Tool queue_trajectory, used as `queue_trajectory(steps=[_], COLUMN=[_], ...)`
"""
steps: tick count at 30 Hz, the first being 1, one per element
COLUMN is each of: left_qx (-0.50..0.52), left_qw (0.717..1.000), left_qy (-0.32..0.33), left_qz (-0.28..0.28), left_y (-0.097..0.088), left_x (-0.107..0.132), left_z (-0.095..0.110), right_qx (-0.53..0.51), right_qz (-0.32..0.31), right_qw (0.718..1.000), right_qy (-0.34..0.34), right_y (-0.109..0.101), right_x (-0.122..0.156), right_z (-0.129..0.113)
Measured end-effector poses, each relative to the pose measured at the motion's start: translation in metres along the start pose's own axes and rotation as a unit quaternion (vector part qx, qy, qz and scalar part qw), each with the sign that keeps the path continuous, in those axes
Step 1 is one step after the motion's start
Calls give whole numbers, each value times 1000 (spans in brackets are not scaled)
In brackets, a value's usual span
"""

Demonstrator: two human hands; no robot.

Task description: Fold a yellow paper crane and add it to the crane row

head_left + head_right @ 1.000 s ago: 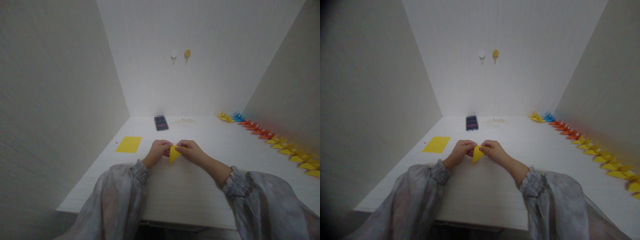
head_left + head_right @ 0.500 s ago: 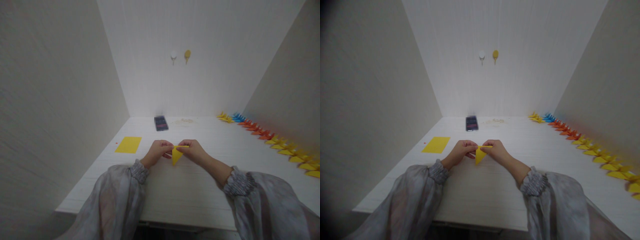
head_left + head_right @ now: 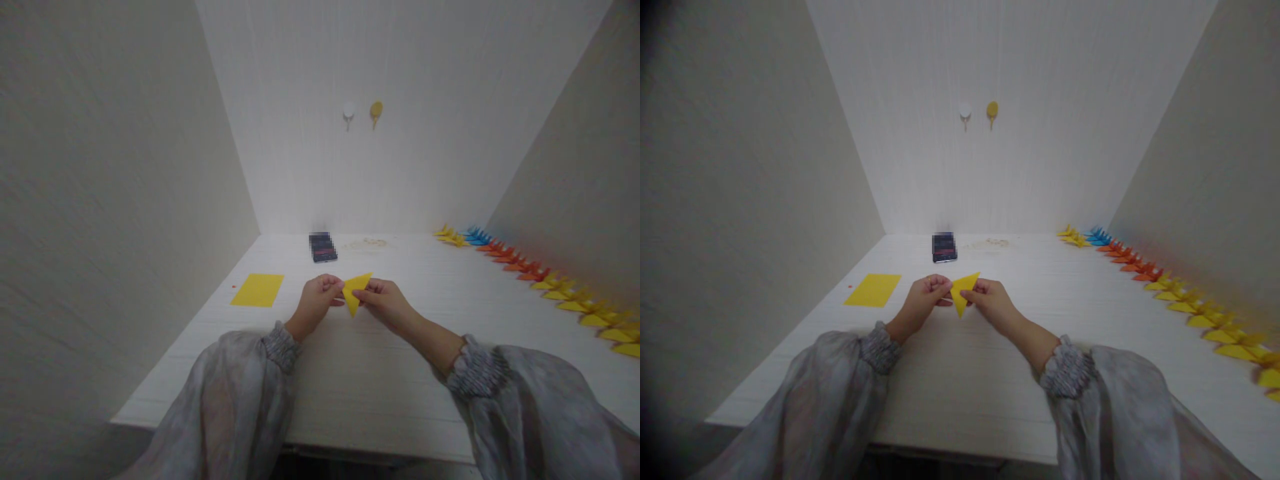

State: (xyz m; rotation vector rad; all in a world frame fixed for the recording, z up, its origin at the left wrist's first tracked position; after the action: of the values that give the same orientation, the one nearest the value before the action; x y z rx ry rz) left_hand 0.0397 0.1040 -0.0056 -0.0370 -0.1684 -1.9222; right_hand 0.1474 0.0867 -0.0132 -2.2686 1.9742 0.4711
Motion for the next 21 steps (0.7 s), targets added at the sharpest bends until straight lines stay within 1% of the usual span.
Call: queue_trajectory(steps=[3, 6, 10, 14, 21], left_qx=[-1, -18, -41, -17, 25], left_qw=[1000, 999, 998, 999, 997], left_qy=[-2, -12, -40, -45, -60], left_qz=[-20, -36, -27, -19, -29], left_y=[5, 8, 6, 4, 7], left_x=[2, 3, 2, 1, 3], left_z=[1, 0, -7, -8, -7], right_qx=[-3, -2, 20, 32, 47], right_qz=[5, -3, -14, 9, 41], right_qw=[1000, 1000, 1000, 999, 998], right_qy=[-12, -1, 17, 15, 11], right_y=[-1, 0, 1, -2, -6], right_x=[0, 2, 3, 3, 3], right_z=[-5, -6, -2, -4, -16])
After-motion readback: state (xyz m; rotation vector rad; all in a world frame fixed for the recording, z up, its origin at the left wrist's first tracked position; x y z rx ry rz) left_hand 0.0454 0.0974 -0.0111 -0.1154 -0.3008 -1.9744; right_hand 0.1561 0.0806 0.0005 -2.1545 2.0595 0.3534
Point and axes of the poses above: each hand's wrist, its own x-axis away from the middle knuckle, its own y-axis out of the palm, z = x × y, the point moved 10 cm from there along -x, towards the middle knuckle, and after that the axes turned 9 degrees about -y, right-handed, at the moved point
